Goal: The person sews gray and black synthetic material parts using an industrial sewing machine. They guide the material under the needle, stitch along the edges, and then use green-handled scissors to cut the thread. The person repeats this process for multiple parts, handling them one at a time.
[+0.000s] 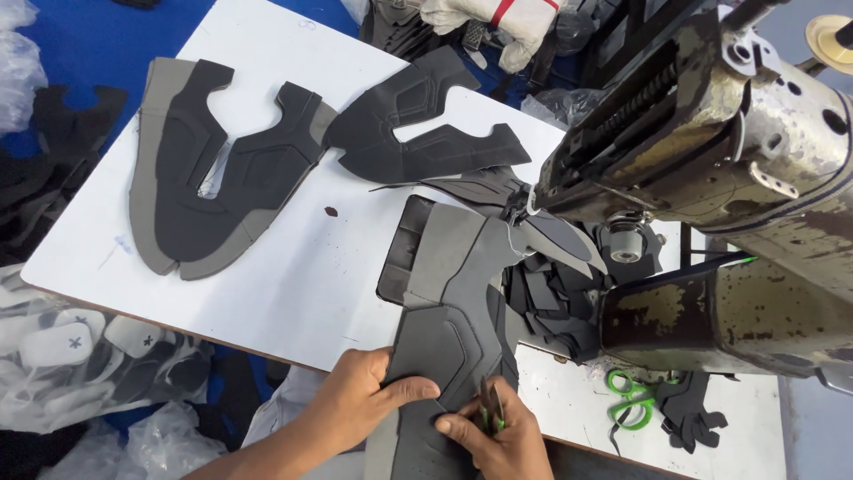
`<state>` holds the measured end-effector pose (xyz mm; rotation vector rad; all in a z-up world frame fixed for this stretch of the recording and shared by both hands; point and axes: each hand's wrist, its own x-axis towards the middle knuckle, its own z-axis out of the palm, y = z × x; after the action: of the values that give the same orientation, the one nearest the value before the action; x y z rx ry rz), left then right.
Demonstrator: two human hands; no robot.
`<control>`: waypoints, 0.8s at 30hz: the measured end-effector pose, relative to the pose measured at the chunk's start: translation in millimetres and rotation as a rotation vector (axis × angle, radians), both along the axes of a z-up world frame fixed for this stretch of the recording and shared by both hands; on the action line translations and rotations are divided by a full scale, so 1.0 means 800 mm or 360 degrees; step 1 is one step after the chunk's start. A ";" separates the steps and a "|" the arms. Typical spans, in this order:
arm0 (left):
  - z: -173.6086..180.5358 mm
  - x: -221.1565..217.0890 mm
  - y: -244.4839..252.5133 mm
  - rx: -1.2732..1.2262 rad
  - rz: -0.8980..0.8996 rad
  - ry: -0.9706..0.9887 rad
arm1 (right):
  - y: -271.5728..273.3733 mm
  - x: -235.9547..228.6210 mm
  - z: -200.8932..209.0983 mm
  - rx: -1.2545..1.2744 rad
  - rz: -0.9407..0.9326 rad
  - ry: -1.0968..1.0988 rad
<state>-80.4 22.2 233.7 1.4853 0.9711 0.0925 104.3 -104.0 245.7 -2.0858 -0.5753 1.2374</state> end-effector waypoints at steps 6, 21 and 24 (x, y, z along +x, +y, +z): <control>-0.004 -0.006 0.006 0.0068 0.0123 -0.0406 | 0.002 -0.002 -0.010 0.0009 0.0123 -0.0066; 0.012 -0.025 0.016 -0.0272 -0.0157 -0.0339 | -0.020 0.001 -0.026 0.0030 0.0300 -0.0345; 0.008 -0.023 0.015 -0.0344 -0.0045 -0.0741 | -0.055 0.034 -0.051 0.0582 0.0009 -0.0916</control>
<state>-98.6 34.0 240.2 1.2038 0.5633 0.2904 131.6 -148.0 205.0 -2.1003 -0.9778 0.4630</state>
